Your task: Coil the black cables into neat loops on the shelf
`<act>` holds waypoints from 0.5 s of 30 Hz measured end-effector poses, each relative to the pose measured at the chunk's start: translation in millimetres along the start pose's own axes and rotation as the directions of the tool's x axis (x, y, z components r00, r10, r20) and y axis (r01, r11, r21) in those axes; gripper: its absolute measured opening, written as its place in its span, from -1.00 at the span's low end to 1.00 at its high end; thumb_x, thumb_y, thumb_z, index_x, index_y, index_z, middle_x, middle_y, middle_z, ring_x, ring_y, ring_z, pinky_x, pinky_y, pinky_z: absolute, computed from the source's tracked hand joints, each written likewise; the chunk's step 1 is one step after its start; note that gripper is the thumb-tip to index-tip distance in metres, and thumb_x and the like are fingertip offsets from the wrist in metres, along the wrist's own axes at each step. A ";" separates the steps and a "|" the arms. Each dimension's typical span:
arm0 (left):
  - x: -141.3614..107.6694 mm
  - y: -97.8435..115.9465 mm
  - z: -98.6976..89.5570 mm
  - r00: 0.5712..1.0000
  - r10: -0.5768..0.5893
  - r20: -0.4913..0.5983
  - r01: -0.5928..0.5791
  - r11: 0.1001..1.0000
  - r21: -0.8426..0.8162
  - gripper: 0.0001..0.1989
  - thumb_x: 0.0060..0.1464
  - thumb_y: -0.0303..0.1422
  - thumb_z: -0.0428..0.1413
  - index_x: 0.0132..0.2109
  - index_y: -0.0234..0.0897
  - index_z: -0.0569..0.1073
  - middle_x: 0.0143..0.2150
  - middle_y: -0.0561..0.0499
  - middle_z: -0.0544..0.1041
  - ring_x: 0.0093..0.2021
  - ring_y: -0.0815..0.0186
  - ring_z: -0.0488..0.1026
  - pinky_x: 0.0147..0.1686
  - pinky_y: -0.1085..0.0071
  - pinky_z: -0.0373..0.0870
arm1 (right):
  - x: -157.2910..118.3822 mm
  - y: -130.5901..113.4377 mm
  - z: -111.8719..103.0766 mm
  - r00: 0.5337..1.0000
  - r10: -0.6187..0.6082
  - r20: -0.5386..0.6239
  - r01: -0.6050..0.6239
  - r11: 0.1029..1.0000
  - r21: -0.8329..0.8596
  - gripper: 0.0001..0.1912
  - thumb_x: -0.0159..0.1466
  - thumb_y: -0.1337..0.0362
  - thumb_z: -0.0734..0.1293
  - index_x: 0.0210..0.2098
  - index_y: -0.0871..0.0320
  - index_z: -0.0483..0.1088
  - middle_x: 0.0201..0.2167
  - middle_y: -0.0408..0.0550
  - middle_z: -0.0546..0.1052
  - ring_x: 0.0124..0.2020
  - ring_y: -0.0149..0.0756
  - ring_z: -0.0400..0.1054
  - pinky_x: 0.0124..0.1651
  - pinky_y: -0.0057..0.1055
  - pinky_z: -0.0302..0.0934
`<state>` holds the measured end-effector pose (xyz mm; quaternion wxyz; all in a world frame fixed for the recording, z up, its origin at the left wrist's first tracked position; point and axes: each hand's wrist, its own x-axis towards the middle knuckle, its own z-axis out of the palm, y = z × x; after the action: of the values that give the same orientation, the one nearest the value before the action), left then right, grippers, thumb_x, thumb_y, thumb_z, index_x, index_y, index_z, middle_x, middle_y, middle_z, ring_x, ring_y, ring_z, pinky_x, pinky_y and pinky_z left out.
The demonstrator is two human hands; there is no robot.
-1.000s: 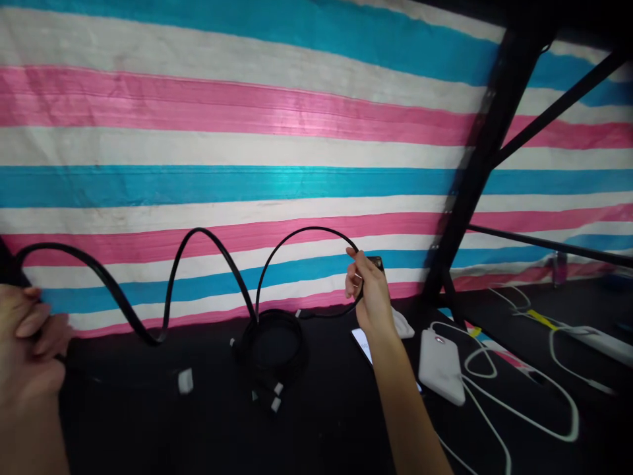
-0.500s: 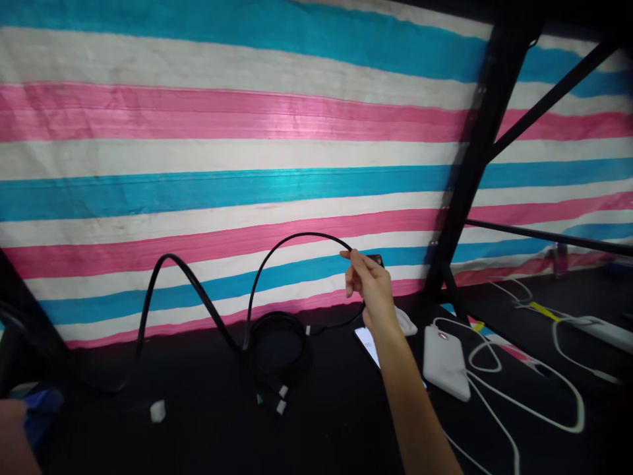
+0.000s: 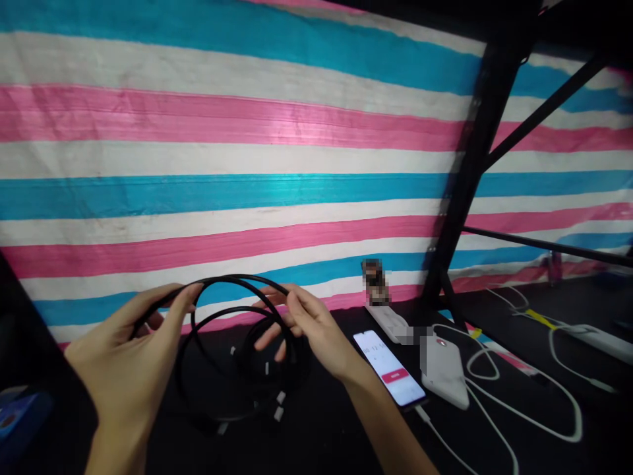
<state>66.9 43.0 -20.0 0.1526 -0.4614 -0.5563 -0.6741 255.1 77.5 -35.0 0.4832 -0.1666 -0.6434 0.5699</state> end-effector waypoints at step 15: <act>-8.5 -5.2 27.3 0.883 0.154 0.444 -0.100 0.985 -0.143 -0.32 -0.21 0.00 0.23 0.07 -0.10 0.28 0.00 -0.03 0.42 -0.19 0.20 0.40 -0.29 0.34 0.31 | -2.0 -8.8 -15.5 0.960 -0.172 -0.223 0.134 0.976 -0.172 -0.82 0.10 0.25 0.44 -0.26 0.03 0.52 -0.46 -0.21 0.47 -0.66 -0.61 0.08 -0.63 -0.56 -0.02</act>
<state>80.0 66.4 -31.1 0.0356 -0.6492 -0.5050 -0.5677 271.5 82.2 -29.9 0.5847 -0.2201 -0.6346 0.4549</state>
